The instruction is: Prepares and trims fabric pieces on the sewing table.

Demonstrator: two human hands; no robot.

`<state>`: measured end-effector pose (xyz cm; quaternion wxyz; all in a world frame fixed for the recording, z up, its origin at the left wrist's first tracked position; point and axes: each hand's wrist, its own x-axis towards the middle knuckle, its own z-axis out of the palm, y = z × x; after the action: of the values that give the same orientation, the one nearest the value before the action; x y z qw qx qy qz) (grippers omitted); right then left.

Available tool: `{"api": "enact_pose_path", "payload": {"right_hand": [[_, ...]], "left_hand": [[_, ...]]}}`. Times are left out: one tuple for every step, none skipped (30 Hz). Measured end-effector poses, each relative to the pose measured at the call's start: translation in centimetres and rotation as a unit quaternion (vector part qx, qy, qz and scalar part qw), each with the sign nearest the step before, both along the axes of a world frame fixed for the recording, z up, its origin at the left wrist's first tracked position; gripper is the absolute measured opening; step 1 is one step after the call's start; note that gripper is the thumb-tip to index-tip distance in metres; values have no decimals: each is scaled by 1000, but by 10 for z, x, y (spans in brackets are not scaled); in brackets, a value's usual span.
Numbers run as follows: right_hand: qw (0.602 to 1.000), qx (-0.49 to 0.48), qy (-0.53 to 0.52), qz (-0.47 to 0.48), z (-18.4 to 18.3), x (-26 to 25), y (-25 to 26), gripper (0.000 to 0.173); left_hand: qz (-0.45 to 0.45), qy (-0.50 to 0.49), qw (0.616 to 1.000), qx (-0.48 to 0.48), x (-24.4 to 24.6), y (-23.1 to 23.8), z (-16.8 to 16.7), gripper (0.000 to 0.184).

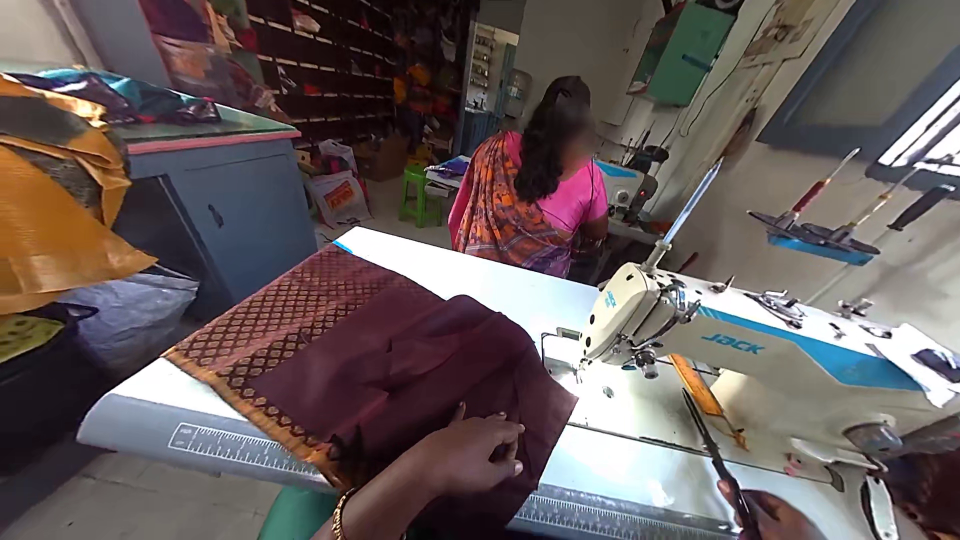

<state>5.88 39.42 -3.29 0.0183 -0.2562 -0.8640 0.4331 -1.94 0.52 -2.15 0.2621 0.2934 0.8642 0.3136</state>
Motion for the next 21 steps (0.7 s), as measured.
{"api": "enact_pose_path", "payload": {"right_hand": [[998, 59, -16, 3, 1, -6, 7, 40], [994, 107, -23, 9, 1, -13, 12, 39], [989, 144, -25, 14, 1, -20, 16, 39], [985, 170, -23, 18, 1, -26, 15, 37], [981, 194, -15, 22, -1, -31, 12, 36], [976, 217, -3, 22, -6, -35, 9, 36], [973, 230, 18, 19, -9, -37, 3, 38], [969, 241, 46, 17, -12, -38, -4, 39], [965, 249, 77, 16, -14, -37, -12, 38], [962, 251, 105, 17, -16, -36, -19, 37], [961, 248, 122, 20, -19, -35, -24, 37], [961, 244, 128, 22, -21, -33, -26, 36], [963, 237, 127, 24, -22, -31, -26, 36], [964, 233, 126, 26, -23, -29, -25, 36], [964, 232, 128, 30, -23, -27, -22, 38], [963, 231, 133, 35, -23, -25, -19, 39], [962, 229, 140, 44, -23, -23, -16, 40], [962, 224, 145, 57, -24, -22, -14, 40], [961, 217, 154, 73, -24, -21, -12, 41], [959, 206, 170, 92, -25, -21, -12, 39], [956, 192, 191, 109, -26, -20, -14, 37]], "left_hand": [[22, 12, 1000, 0, 4, -1, 3, 38], [54, 19, 998, -1, 5, 0, 7, 38], [94, 28, 995, -1, 4, 2, 11, 37], [134, 41, 990, -9, 0, 7, 12, 38], [175, 47, 983, -19, -6, 13, 13, 40], [216, 47, 975, -34, -13, 21, 12, 43], [251, 44, 965, -55, -19, 30, 11, 49], [280, 40, 956, -85, -25, 39, 10, 59], [300, 37, 946, -113, -30, 47, 9, 71], [313, 40, 939, -135, -33, 56, 9, 81], [320, 44, 934, -151, -35, 64, 8, 88], [318, 50, 932, -169, -36, 72, 8, 91], [311, 57, 930, -186, -36, 78, 8, 90], [303, 59, 931, -197, -36, 82, 8, 86], [293, 58, 933, -200, -36, 85, 9, 78], [283, 57, 937, -198, -37, 87, 10, 67], [272, 57, 941, -193, -38, 88, 10, 56], [261, 62, 946, -185, -39, 89, 9, 48], [249, 72, 951, -170, -38, 91, 8, 42], [238, 88, 955, -151, -36, 92, 7, 39], [229, 108, 959, -125, -34, 95, 6, 38]]}}
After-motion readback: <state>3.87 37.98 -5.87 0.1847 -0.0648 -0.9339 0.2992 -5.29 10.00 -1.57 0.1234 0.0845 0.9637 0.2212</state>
